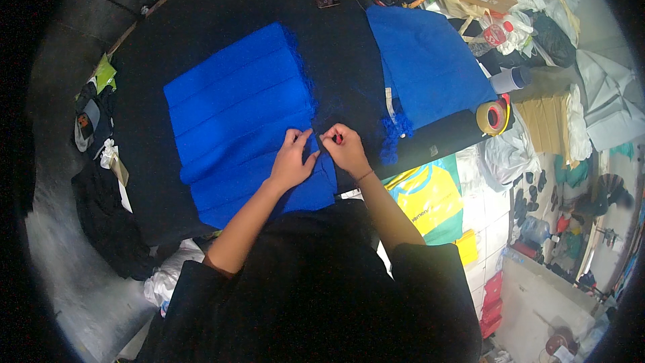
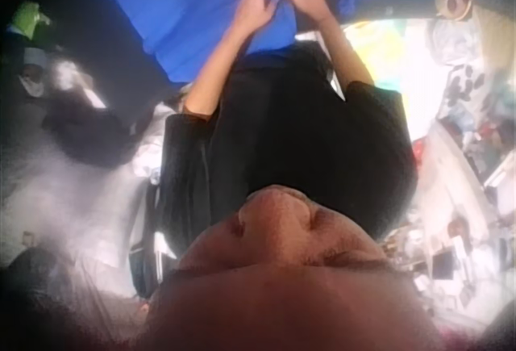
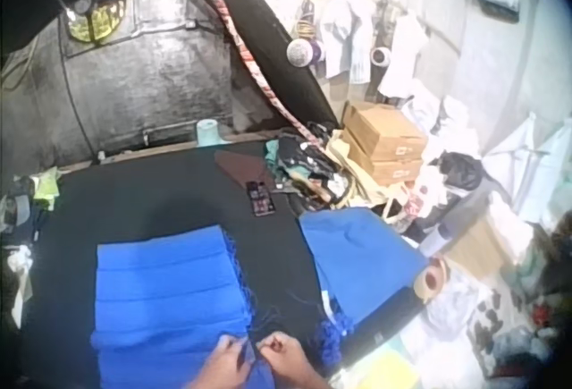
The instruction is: The person uses a red rotary cutter to trim the edges of a folded blue fabric on a black table. The person repeatedly aligns the fabric layers and cuts along the edges to create straight lines.
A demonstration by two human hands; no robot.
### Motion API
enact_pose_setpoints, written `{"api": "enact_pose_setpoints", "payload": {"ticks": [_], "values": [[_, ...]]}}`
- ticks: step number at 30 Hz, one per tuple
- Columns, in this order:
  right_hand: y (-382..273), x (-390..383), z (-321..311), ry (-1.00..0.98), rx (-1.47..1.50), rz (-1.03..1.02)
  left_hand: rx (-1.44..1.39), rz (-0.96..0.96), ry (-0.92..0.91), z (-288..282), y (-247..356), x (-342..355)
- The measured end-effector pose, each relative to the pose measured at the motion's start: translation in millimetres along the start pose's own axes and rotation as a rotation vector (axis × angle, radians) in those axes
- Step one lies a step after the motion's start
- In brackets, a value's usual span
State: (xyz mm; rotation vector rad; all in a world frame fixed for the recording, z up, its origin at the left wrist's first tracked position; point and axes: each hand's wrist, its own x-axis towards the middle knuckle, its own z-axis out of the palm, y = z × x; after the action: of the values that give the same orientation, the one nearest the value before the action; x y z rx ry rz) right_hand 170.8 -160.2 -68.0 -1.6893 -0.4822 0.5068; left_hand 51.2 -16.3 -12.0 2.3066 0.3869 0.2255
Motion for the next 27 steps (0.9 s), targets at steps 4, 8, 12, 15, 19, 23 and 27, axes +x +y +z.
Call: {"api": "enact_pose_setpoints", "payload": {"ticks": [4, 8, 12, 15, 19, 23, 27], "values": [[-13, 1, -11, 0.073, -0.161, 0.058, 0.161, -0.074, -0.022, 17, 5, 15], [-29, 2, -19, 0.161, -0.144, 0.048, 0.082, -0.043, 0.008, 25, -2, 18], [-34, 5, -29, 0.117, -0.152, -0.051, -0.148, 0.121, 0.011, 21, -17, 5], [-46, 9, -35, 0.0, -0.437, -0.181, -0.17, 0.139, -0.008, 7, -10, -1], [-50, 27, -25, -0.043, -0.746, -0.439, -0.221, 0.131, -0.044, -6, 1, -3], [-53, 41, -15, -0.043, -0.804, -0.501, -0.235, 0.1, -0.096, -19, 16, -5], [-56, 47, -10, -0.056, -0.804, -0.515, -0.247, 0.108, -0.1, -22, 19, -7]]}}
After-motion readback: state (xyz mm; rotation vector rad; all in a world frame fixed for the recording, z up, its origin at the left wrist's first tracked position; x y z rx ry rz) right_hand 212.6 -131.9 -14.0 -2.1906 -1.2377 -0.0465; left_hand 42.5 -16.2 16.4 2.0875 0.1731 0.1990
